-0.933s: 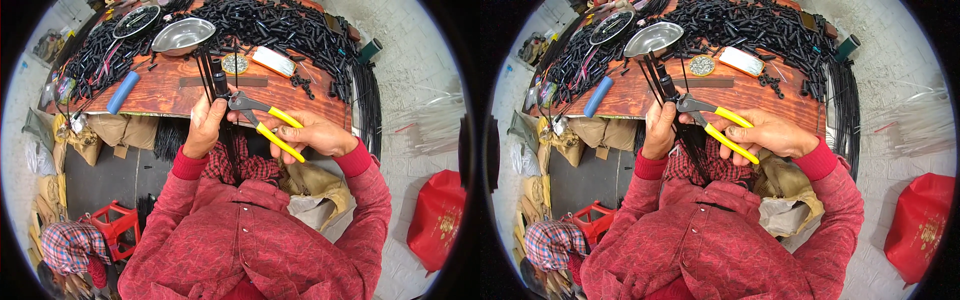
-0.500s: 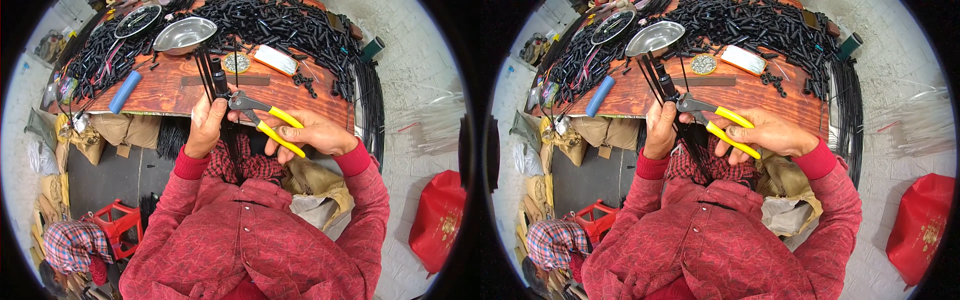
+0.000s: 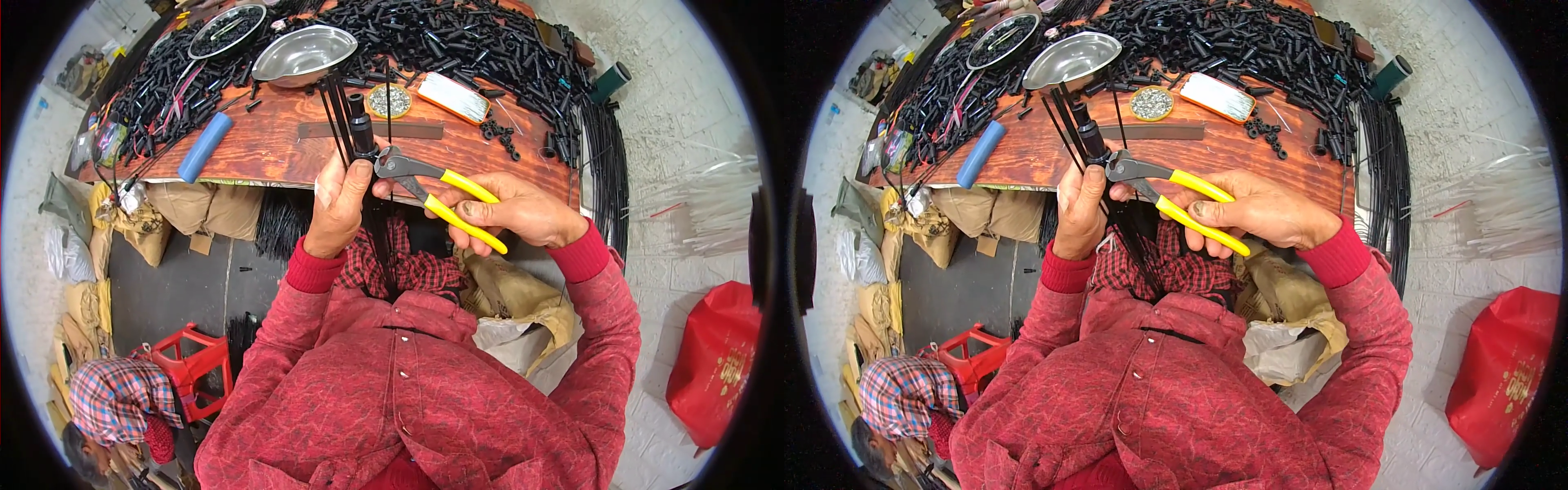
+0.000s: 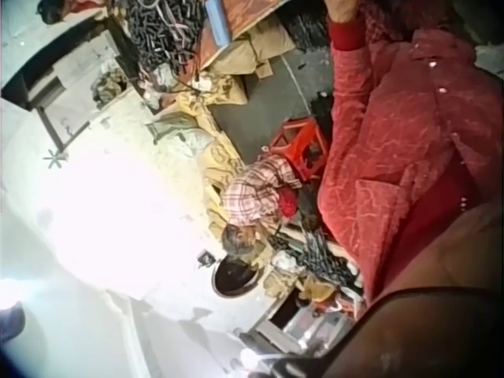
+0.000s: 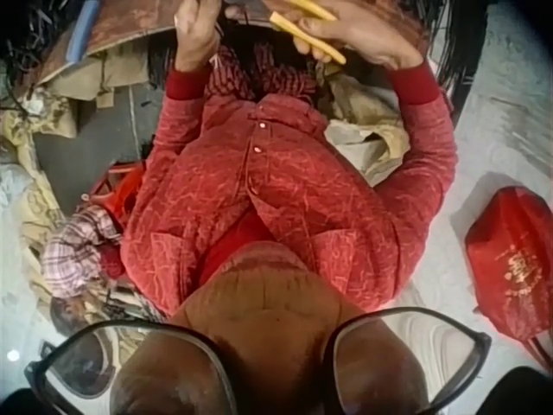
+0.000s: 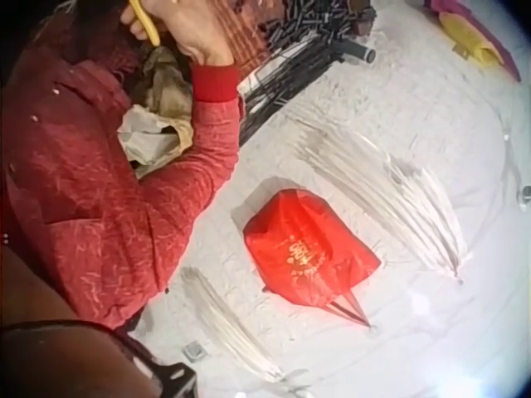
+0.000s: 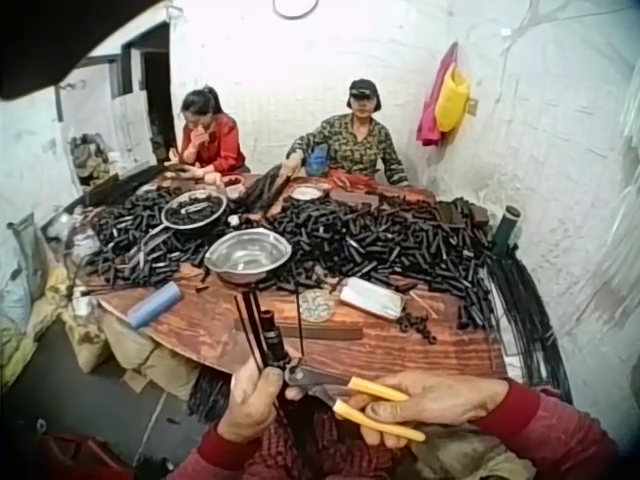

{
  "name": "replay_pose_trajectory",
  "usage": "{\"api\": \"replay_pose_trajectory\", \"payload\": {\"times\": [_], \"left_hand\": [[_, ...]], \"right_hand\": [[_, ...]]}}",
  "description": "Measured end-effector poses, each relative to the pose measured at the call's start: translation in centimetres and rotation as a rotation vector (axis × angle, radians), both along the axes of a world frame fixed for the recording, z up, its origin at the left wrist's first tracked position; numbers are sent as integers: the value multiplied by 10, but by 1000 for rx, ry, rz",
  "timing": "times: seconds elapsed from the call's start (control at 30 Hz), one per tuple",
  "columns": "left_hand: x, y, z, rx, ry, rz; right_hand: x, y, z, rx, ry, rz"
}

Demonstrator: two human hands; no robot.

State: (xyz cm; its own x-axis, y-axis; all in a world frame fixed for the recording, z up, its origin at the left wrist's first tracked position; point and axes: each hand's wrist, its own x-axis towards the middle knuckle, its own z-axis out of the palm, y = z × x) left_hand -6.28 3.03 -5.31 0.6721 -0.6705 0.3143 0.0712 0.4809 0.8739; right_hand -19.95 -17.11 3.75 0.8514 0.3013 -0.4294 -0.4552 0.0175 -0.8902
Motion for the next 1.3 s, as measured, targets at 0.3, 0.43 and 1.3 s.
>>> {"api": "replay_pose_trajectory", "payload": {"times": [0.3, 0.43, 1.3], "left_hand": [[0, 1, -3, -54, 63, 46], [0, 2, -5, -56, 84, 64], [7, 2, -17, -92, 18, 14]], "right_hand": [[3, 13, -35, 137, -125, -27], [5, 18, -49, 172, -162, -43], [-26, 114, -65, 1358, 316, -233]]}}
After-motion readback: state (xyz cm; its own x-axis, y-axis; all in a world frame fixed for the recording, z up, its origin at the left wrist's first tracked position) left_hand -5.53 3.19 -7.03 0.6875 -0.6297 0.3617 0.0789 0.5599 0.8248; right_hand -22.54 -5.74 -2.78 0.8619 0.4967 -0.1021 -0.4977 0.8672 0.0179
